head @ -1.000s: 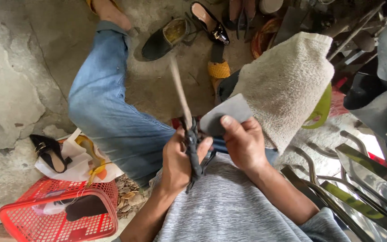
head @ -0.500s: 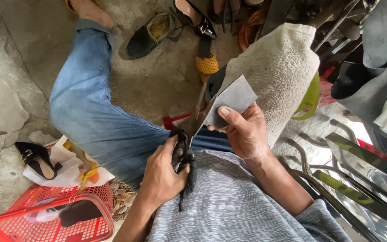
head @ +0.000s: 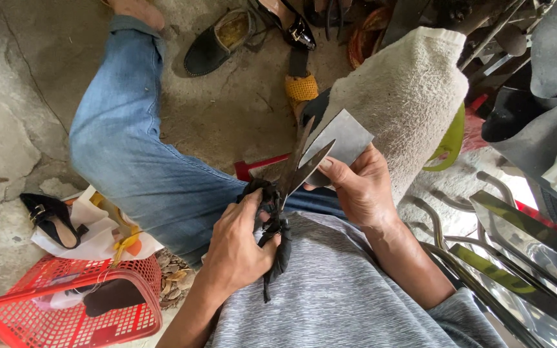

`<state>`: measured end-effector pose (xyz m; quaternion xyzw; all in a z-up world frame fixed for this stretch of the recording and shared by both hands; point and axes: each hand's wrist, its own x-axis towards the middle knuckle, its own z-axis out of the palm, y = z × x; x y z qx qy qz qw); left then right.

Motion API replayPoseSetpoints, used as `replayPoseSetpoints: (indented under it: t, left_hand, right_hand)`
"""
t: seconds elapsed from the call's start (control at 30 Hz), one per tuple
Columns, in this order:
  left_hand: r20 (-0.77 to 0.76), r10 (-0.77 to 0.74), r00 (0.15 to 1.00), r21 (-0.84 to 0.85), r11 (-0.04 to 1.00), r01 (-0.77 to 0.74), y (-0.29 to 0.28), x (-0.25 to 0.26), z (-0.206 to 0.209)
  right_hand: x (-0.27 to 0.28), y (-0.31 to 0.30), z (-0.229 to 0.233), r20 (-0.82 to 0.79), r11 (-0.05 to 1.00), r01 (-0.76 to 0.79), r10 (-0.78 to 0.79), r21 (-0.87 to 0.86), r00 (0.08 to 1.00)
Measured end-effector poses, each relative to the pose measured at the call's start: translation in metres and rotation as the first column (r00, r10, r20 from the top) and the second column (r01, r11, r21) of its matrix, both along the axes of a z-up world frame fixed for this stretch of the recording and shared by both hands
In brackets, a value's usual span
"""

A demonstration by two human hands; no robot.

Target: Cutting a new sole material with scissors and fitting it onto a shoe for repair

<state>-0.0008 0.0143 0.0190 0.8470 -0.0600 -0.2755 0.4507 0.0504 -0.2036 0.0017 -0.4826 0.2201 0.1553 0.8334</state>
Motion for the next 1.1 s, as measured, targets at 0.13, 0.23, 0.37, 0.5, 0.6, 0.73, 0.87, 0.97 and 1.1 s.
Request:
replayPoseSetpoints:
  t: [0.13,0.23,0.37,0.5,0.6,0.73,0.87,0.97,1.1]
  left_hand:
    - [0.022,0.015,1.000,-0.004,1.000,-0.015,0.000,-0.001,-0.001]
    - [0.023,-0.001,1.000,0.014,1.000,0.001,0.001,-0.005,-0.006]
    - [0.092,-0.015,0.996,0.020,1.000,0.014,0.000,-0.009,-0.011]
    - [0.095,-0.013,0.995,0.038,0.999,0.009,0.000,-0.012,-0.014]
    - [0.094,-0.006,0.996,0.051,0.999,0.002,0.001,-0.014,-0.016]
    - [0.066,-0.015,0.998,0.061,0.998,0.011,0.003,-0.019,-0.019]
    - [0.089,-0.014,0.996,0.076,0.997,0.008,0.004,-0.021,-0.021]
    - [0.065,-0.018,0.998,0.068,0.998,0.014,0.005,-0.019,-0.019]
    - [0.013,-0.004,1.000,0.020,1.000,0.004,0.002,-0.009,-0.008]
  right_hand:
    - [0.000,0.000,0.002,-0.004,0.999,-0.028,0.028,-0.032,1.000]
    - [0.002,0.002,0.006,-0.001,0.997,-0.043,0.043,-0.069,0.999]
    - [0.001,0.001,0.004,-0.010,0.996,-0.041,0.041,-0.082,0.999]
    - [0.001,-0.001,0.004,-0.008,0.992,-0.065,0.064,-0.110,0.998]
    - [0.002,-0.001,0.004,-0.015,0.988,-0.076,0.075,-0.133,0.997]
    - [0.003,0.000,0.007,-0.025,0.988,-0.085,0.083,-0.127,0.996]
    - [0.000,-0.002,0.003,-0.051,0.993,-0.059,0.054,-0.107,0.997]
    - [-0.001,-0.002,0.002,-0.054,0.989,-0.061,0.054,-0.136,0.997]
    - [0.000,0.002,0.015,-0.084,0.969,-0.146,0.131,-0.201,0.988]
